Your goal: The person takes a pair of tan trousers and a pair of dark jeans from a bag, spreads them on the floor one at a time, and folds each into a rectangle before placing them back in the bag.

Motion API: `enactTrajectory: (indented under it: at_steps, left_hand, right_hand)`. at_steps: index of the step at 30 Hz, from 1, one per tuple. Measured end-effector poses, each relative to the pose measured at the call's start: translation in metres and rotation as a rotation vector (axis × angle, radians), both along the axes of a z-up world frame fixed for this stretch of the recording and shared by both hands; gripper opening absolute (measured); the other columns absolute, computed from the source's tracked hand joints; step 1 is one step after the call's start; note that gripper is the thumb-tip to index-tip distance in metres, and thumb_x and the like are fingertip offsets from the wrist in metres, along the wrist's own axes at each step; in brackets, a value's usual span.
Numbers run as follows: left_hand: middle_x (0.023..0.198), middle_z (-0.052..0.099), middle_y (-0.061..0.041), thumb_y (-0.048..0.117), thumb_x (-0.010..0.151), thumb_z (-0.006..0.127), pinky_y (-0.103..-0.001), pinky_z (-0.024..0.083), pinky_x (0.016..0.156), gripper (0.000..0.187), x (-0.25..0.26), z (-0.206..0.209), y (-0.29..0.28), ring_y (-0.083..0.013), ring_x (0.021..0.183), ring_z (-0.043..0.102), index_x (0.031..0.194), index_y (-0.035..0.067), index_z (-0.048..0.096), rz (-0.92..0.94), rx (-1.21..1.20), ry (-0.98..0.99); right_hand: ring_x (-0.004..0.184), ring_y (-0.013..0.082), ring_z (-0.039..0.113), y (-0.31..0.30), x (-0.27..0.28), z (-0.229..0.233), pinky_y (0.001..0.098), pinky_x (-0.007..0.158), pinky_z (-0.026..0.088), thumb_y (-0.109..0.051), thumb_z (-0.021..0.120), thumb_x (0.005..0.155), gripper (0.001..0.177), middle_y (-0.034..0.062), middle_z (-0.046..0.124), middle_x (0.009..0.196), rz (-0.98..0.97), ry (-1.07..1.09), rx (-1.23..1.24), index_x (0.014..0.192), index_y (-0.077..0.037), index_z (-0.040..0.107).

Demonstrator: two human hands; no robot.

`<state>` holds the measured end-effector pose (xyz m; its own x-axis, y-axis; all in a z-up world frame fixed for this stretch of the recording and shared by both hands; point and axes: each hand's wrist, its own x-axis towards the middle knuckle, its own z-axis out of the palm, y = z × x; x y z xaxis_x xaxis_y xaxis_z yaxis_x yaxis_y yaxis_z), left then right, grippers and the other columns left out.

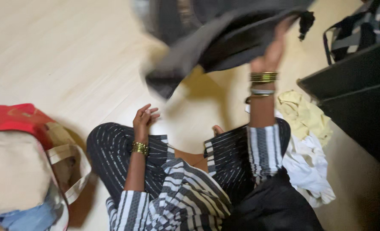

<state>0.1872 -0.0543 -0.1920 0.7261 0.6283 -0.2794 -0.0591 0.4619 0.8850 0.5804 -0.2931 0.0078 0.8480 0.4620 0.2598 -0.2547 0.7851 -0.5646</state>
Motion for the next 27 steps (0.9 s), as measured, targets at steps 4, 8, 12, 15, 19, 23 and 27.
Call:
enactTrajectory:
  at_steps: [4,8,12,15,19,23,27]
  left_hand:
    - [0.134,0.065,-0.018,0.03,0.104,0.055,-0.032,0.055,0.083,0.048,0.007,-0.034,0.015,-0.0194,0.098,0.062,0.147,0.008,0.049,0.234,-0.214,-0.047]
    - [0.143,0.06,-0.008,0.027,0.097,0.064,-0.03,0.045,0.104,0.055,0.008,-0.06,0.027,-0.0128,0.124,0.057,0.146,0.004,0.054,0.31,-0.141,-0.085]
    - [0.133,0.063,-0.009,0.028,0.093,0.063,-0.037,0.047,0.099,0.057,0.019,-0.045,0.019,-0.0186,0.112,0.059,0.145,0.009,0.053,0.169,-0.184,0.046]
    - [0.13,0.065,-0.013,0.03,0.093,0.06,-0.041,0.054,0.097,0.054,0.022,-0.031,0.019,-0.0222,0.112,0.065,0.143,0.011,0.049,0.05,-0.318,0.016]
    - [0.132,0.06,-0.015,0.035,0.095,0.062,-0.039,0.052,0.089,0.056,0.022,-0.043,0.014,-0.0212,0.109,0.061,0.146,0.012,0.052,-0.098,-0.216,0.177]
    - [0.13,0.067,-0.017,0.033,0.094,0.067,-0.038,0.058,0.088,0.054,0.026,-0.072,-0.001,-0.0272,0.106,0.068,0.139,0.005,0.057,-0.086,0.016,0.237]
    - [0.133,0.055,-0.028,0.026,0.094,0.084,-0.044,0.048,0.094,0.067,0.044,-0.105,0.03,-0.0377,0.118,0.057,0.138,-0.01,0.049,0.342,0.74,0.311]
  right_hand:
    - [0.097,0.0203,0.071,0.077,-0.046,-0.115,0.0325,0.086,0.062,0.0,0.059,0.104,0.014,0.0105,0.073,0.108,-0.028,0.177,-0.427,0.115,0.003,0.067]
    - [0.084,0.029,0.07,0.041,-0.126,-0.214,0.0422,0.069,0.063,-0.018,0.057,0.097,0.038,0.0204,0.067,0.108,-0.014,0.315,-0.854,0.133,-0.003,0.053]
    - [0.11,0.0366,0.057,0.048,-0.17,-0.24,0.0466,0.087,0.055,-0.034,0.07,0.092,0.07,0.0262,0.049,0.129,0.037,0.033,-1.166,0.143,-0.004,0.033]
    - [0.129,0.0422,0.047,0.096,-0.211,-0.245,0.0499,0.101,0.049,-0.045,0.081,0.089,0.098,0.0305,0.035,0.144,0.056,-0.32,-1.39,0.151,-0.005,0.017]
    - [0.127,0.0503,0.043,0.148,-0.264,-0.223,0.0532,0.097,0.047,-0.045,0.092,0.074,0.12,0.0275,0.025,0.144,0.002,-0.565,-1.817,0.153,-0.014,0.007]
    - [0.107,0.0436,0.068,0.15,-0.257,-0.214,0.0394,0.088,0.064,-0.019,0.082,0.065,0.114,0.0246,0.03,0.149,0.081,-0.398,-1.794,0.156,-0.022,0.013]
    - [0.111,0.0378,0.068,0.129,-0.198,-0.235,0.0375,0.094,0.057,-0.012,0.089,0.069,0.099,0.0249,0.058,0.131,0.194,-0.681,-1.632,0.149,-0.023,0.032]
